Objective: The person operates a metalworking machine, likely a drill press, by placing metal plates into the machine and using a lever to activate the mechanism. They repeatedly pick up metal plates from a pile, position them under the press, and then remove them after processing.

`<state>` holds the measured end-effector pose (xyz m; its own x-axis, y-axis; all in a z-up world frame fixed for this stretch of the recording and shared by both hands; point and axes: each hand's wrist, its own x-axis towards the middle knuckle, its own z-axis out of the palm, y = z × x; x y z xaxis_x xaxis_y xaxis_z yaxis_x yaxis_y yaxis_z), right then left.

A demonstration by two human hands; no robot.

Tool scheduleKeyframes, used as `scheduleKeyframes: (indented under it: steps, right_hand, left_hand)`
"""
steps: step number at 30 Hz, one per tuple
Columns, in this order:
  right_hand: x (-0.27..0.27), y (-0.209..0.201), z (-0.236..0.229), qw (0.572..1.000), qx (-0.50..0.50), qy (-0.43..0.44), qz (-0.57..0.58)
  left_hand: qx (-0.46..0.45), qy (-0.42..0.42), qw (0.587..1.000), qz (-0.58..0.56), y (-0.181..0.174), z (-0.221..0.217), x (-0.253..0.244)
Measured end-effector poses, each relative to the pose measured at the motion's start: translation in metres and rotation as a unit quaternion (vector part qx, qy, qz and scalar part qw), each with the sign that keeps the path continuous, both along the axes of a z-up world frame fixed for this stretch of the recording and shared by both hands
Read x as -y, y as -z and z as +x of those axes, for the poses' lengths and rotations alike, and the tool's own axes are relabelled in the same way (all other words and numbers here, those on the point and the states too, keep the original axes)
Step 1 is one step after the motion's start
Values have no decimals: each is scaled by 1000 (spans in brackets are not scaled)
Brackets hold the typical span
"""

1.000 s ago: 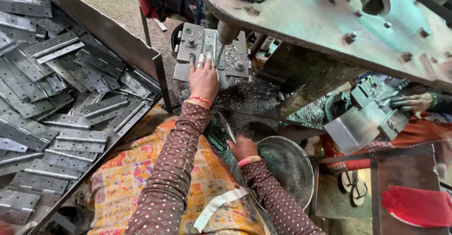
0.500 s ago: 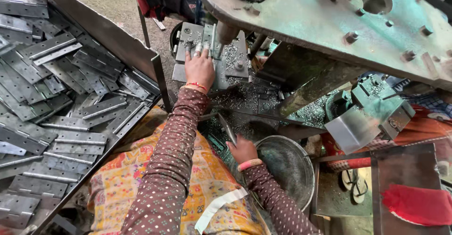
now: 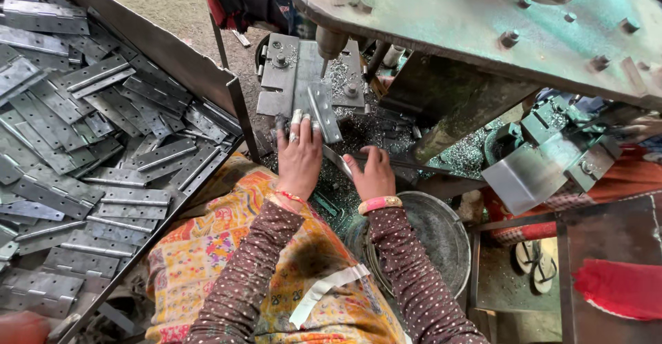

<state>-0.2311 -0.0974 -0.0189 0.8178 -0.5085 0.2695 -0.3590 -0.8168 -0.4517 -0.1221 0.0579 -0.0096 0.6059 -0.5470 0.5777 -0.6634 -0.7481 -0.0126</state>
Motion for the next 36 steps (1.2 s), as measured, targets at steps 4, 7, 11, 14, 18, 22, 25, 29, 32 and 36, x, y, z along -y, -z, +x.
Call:
scheduleKeyframes:
  steps: [4, 7, 11, 14, 18, 22, 25, 29, 32, 36]
  right_hand:
    - [2, 5, -3, 997, 59, -2, 50]
    - [1, 10, -6, 996, 83, 26, 30]
    - [10, 23, 0, 998, 54, 14, -23]
    - [11, 28, -4, 998, 54, 5, -25]
    - [8, 23, -5, 999, 40, 2, -15]
    - [1, 15, -6, 998, 35, 0, 43]
    - [-2, 8, -5, 1000, 14, 6, 2]
    - [-1, 12, -6, 1000, 22, -10, -1]
    - [2, 32, -13, 998, -15, -36, -51]
    - [-7, 83, -35, 981, -187, -26, 36]
  left_hand:
    - [-9, 132, 989, -70, -3, 3, -17]
    - [-72, 177, 970, -149, -18, 9, -8]
    - [54, 115, 977, -172, -31, 33, 19]
    - [-43, 33, 998, -5, -17, 55, 36]
    - [-86, -36, 994, 50, 9, 69, 25]
    - [-219, -108, 969, 33, 4, 50, 6]
    - [-168, -42, 985, 12, -5, 38, 16]
    - [-247, -37, 968, 36, -7, 54, 34]
    - [-229, -35, 973, -9, 0, 64, 42]
    - [-171, -25, 984, -40, 9, 71, 33]
